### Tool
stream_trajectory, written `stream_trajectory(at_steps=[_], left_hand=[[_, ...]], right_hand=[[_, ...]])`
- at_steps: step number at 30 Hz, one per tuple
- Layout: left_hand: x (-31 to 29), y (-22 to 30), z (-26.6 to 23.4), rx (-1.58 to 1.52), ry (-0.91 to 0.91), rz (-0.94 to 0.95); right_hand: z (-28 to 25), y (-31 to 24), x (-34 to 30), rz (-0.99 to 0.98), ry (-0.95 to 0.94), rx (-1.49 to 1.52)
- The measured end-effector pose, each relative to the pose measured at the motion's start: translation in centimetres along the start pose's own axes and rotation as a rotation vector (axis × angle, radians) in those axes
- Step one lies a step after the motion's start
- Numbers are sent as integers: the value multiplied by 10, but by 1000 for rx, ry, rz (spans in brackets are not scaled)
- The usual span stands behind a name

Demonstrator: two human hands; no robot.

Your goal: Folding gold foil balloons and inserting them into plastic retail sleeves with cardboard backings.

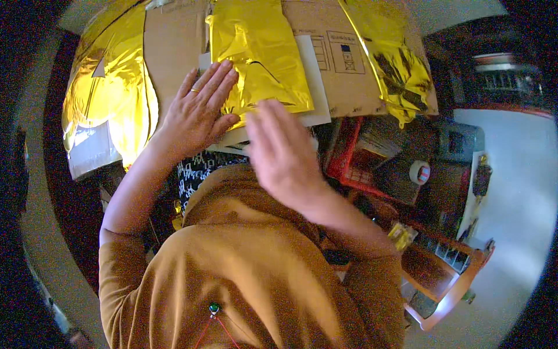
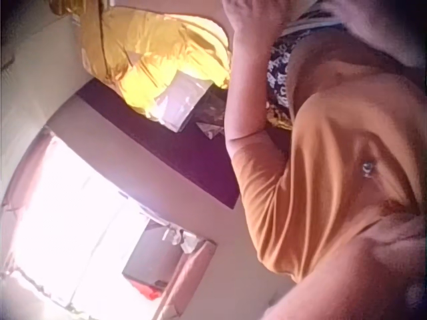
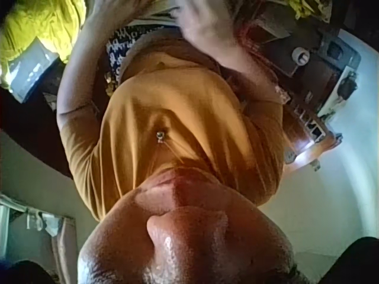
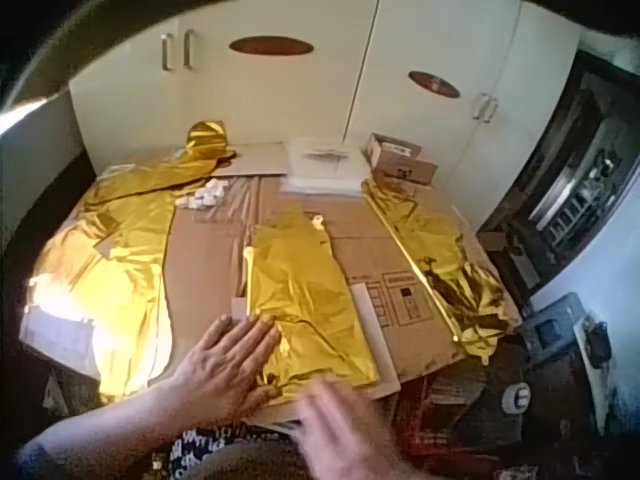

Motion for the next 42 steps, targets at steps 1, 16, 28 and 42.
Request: stream_trajectory(at_steps=[1,16,28,42], left_hand=[[0,0,0,9,1,2],[1,3,-2,67,-59,-26],[3,2,-3,51,-82,-28],[29,-60,-3,171,-88,-117]], right_hand=[[14,-8,-2,-2,-44,14],[30,39,-30,191,-132,-247],[43,-7,-18,53,-128,16],[50,0,-26,160,-129,-146]])
Point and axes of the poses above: each hand's wrist, its own x-axis towards the middle knuckle, its own z-axis out of the palm, y = z × x, the point moved 5 cm from there along x, towards the middle knuckle, and after that the axes turned 8 degrees about z, right-handed, at the moved point
